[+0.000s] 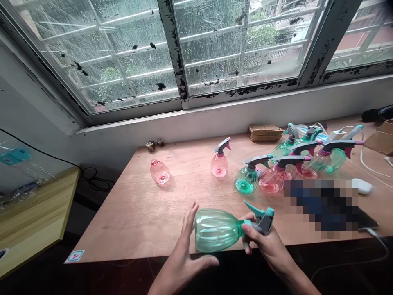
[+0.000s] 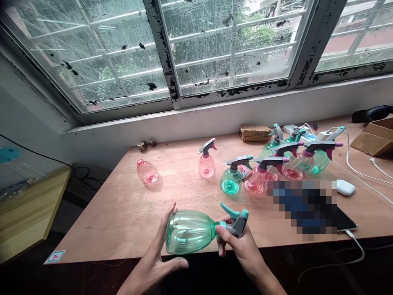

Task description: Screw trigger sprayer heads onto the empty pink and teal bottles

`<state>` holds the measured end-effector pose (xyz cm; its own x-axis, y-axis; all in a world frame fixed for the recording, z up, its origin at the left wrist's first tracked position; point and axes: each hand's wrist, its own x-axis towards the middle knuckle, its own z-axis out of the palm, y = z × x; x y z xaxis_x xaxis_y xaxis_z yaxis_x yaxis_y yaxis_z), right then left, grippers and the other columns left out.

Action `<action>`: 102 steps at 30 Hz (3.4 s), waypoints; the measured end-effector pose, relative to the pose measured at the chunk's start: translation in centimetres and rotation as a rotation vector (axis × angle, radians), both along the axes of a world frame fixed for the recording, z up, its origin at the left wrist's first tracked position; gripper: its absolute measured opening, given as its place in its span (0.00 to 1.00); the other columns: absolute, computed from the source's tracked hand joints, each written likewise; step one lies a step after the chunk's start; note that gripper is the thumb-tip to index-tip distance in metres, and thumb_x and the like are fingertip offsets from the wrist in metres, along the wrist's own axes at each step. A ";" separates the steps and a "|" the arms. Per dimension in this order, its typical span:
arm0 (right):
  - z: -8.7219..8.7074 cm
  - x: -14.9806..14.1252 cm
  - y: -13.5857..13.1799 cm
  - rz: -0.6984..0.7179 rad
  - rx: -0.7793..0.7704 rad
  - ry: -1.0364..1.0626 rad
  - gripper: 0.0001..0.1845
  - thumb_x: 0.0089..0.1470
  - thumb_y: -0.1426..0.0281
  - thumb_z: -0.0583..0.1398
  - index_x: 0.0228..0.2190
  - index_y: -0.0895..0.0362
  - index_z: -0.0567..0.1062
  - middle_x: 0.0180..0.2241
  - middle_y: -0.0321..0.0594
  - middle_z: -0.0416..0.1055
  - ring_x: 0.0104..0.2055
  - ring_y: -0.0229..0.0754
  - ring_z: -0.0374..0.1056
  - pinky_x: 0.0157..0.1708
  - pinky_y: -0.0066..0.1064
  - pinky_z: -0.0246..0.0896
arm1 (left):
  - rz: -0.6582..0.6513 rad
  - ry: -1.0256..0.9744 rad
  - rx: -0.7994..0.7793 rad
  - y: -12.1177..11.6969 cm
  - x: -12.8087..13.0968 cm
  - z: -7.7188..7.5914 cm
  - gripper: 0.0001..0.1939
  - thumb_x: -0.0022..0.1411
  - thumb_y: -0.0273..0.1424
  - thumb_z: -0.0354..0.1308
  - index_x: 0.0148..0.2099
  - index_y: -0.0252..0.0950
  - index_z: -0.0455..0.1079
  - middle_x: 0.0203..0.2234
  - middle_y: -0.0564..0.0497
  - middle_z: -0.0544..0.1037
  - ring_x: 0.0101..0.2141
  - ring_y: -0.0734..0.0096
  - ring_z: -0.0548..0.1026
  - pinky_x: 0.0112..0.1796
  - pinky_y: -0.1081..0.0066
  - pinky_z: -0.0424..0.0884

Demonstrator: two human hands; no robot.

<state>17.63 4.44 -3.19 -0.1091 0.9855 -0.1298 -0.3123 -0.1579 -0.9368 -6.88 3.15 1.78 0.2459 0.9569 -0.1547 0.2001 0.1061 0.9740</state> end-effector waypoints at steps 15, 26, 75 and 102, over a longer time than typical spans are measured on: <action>-1.6 -0.8 -0.1 -0.006 -0.075 0.175 0.20 0.52 0.53 0.68 0.34 0.55 0.71 0.20 0.31 0.70 0.15 0.35 0.63 0.15 0.25 0.55 | -0.018 -0.073 0.050 0.5 -0.2 -0.4 0.50 0.55 0.35 0.72 0.71 0.60 0.47 0.73 0.53 0.48 0.71 0.49 0.45 0.67 0.49 0.50; -0.9 -1.0 -0.5 0.058 0.007 0.010 0.20 0.50 0.55 0.70 0.35 0.56 0.73 0.19 0.31 0.71 0.18 0.37 0.67 0.22 0.29 0.63 | -0.032 -0.103 0.068 1.8 -0.8 -1.6 0.36 0.58 0.44 0.67 0.66 0.48 0.62 0.68 0.45 0.61 0.66 0.41 0.58 0.62 0.49 0.60; -0.8 -0.2 -1.2 0.131 -0.168 0.001 0.18 0.55 0.55 0.67 0.33 0.55 0.70 0.20 0.33 0.73 0.18 0.38 0.68 0.19 0.28 0.64 | 0.206 -0.035 0.347 -0.7 2.8 -1.7 0.28 0.64 0.43 0.62 0.63 0.44 0.66 0.62 0.43 0.69 0.62 0.44 0.65 0.61 0.49 0.61; -1.3 -0.2 -2.0 0.010 0.367 -0.392 0.15 0.44 0.64 0.74 0.35 0.53 0.79 0.25 0.37 0.78 0.24 0.43 0.73 0.27 0.32 0.69 | 0.241 -0.278 -0.203 -0.2 1.3 -1.4 0.37 0.67 0.57 0.46 0.68 0.41 0.59 0.62 0.40 0.69 0.62 0.42 0.66 0.61 0.45 0.60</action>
